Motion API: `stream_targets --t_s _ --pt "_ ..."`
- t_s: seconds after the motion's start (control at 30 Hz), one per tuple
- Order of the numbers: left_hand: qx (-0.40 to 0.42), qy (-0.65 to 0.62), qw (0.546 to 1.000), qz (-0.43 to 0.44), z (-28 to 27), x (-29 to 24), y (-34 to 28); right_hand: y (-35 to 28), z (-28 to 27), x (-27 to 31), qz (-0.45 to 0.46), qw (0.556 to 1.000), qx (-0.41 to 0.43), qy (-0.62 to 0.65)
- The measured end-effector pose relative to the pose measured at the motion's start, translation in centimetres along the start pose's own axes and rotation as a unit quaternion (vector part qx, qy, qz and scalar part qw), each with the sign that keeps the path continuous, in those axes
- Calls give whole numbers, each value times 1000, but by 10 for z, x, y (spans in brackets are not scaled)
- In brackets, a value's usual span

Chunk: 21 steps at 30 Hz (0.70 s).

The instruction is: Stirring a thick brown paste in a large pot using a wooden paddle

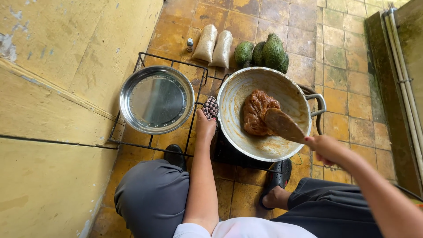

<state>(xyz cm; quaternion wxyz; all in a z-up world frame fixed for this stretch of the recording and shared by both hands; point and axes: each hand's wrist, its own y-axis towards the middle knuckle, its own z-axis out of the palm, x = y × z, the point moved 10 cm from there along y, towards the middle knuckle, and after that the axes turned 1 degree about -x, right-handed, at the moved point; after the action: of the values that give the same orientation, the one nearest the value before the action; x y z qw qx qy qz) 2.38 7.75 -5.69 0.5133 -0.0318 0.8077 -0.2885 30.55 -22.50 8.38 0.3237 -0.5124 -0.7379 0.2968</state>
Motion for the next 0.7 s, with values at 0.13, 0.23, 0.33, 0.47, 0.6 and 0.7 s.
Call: stream_targets --t_s 0.13,0.23,0.33,0.47,0.6,0.7 --pt "10 4 1000 -22 -1 -1 -5 -20 -59 26 7 951 -39 -305" --pt "4 7 1000 -13 -1 -1 -3 -44 -102 52 65 915 -125 -378" --pt "0 -7 1000 -17 3 9 5 13 -115 59 -73 865 -202 -454" --pt "17 12 1000 -17 1 2 3 78 -100 47 -148 755 -220 -600" --pt "39 28 998 -45 -4 -13 -10 112 -58 21 -195 784 -126 -575" --pt "47 24 998 -38 -3 -16 -11 107 -23 20 -183 838 -94 -505"
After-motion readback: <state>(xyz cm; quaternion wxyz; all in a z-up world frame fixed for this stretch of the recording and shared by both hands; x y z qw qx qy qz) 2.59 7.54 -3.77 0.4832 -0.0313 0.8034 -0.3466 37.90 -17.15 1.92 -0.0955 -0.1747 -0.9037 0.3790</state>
